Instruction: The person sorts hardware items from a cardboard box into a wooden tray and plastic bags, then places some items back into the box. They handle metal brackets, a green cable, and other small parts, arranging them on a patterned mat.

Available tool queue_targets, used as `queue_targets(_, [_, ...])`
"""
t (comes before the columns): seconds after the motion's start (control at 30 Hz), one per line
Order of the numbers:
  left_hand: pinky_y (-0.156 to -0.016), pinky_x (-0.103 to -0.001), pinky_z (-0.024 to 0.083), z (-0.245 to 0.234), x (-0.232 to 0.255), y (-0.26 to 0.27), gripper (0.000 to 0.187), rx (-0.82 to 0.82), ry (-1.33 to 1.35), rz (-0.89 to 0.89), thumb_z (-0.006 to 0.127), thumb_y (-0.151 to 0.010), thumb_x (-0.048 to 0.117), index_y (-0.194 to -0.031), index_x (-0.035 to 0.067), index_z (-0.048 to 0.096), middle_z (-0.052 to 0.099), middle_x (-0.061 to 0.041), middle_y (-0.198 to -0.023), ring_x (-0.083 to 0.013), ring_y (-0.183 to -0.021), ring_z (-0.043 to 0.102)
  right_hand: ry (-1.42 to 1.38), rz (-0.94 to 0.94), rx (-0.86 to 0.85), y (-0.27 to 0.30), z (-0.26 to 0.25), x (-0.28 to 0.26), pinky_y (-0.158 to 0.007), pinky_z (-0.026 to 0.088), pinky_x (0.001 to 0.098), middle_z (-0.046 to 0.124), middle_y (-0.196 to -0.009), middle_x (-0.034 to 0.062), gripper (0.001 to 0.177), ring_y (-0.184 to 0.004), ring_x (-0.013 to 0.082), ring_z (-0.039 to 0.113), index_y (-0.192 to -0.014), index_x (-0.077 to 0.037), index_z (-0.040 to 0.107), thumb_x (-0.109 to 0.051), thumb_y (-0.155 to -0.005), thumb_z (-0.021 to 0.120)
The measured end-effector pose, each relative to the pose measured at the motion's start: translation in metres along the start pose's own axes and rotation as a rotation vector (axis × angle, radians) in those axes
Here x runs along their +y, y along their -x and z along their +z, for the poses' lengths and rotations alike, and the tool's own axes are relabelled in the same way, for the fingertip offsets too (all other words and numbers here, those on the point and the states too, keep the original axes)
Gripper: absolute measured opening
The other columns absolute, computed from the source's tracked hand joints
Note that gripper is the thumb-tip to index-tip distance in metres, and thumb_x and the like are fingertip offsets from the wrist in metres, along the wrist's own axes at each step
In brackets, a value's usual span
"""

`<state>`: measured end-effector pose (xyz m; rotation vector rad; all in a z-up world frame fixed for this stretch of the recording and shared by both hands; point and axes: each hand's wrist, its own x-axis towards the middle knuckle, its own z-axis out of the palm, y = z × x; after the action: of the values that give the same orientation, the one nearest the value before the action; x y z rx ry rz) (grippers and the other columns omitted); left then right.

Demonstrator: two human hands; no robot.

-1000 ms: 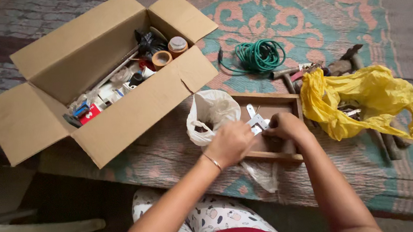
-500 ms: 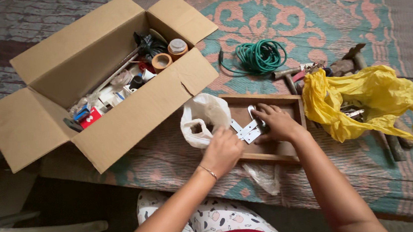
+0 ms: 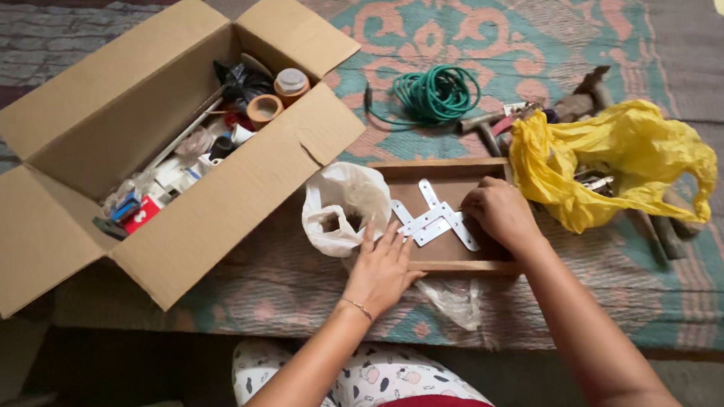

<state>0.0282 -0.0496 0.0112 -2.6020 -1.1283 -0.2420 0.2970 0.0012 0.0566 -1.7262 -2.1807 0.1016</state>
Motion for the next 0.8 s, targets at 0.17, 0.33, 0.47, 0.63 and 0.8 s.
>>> queue_targets(0.17, [-0.120, -0.067, -0.003, 0.006, 0.001, 0.002, 0.071, -0.064, -0.025, -0.005, 0.040, -0.098, 0.059, -0.140, 0.005, 0.058, 0.056, -0.009, -0.148, -0.0284, -0.151, 0.030, -0.155, 0.096, 0.296, 0.016, -0.040, 0.007, -0.080, 0.053, 0.0412, 0.071, -0.097, 0.0107, 0.008, -0.094, 0.0312, 0.067, -0.092, -0.010, 0.079, -0.013, -0.085, 0.075])
queue_targets(0.33, [-0.119, -0.069, -0.003, 0.003, 0.002, 0.000, 0.073, -0.133, -0.031, -0.002, 0.040, -0.099, 0.061, -0.140, 0.003, 0.058, 0.054, -0.010, -0.150, -0.0290, -0.152, 0.029, -0.005, 0.297, 0.475, 0.033, -0.101, 0.068, -0.075, 0.054, 0.0401, 0.072, -0.097, 0.0117, 0.008, -0.080, 0.0273, 0.071, -0.099, -0.011, 0.080, -0.016, -0.092, 0.079])
queue_targets(0.47, [-0.120, -0.068, -0.003, 0.000, 0.006, 0.000, 0.077, -0.092, -0.002, -0.048, 0.042, -0.096, 0.062, -0.140, 0.001, 0.057, 0.053, -0.011, -0.150, -0.0287, -0.150, 0.030, 0.139, 0.301, 0.483, 0.045, -0.117, 0.100, -0.075, 0.054, 0.0420, 0.073, -0.095, 0.0118, 0.017, -0.083, 0.0297, 0.069, -0.103, -0.010, 0.081, -0.014, -0.087, 0.082])
queue_targets(0.63, [-0.120, -0.067, -0.002, 0.000, 0.011, 0.002, 0.082, -0.094, 0.011, -0.089, 0.043, -0.096, 0.064, -0.140, -0.004, 0.055, 0.053, -0.014, -0.149, -0.0310, -0.150, 0.030, 0.065, 0.153, 0.562, 0.035, -0.100, 0.081, -0.083, 0.055, 0.0410, 0.074, -0.098, 0.0129, 0.021, -0.085, 0.0285, 0.069, -0.112, -0.009, 0.079, -0.007, -0.092, 0.076])
queue_targets(0.8, [-0.119, -0.065, -0.001, -0.003, 0.013, 0.005, 0.089, -0.107, -0.013, -0.113, 0.045, -0.092, 0.067, -0.143, -0.006, 0.050, 0.049, -0.020, -0.151, -0.0334, -0.149, 0.031, -0.413, 0.038, -0.024, -0.005, -0.030, 0.010, -0.077, 0.058, 0.0378, 0.075, -0.100, 0.0069, 0.031, -0.084, 0.0261, 0.073, -0.112, -0.010, 0.075, -0.011, -0.081, 0.074])
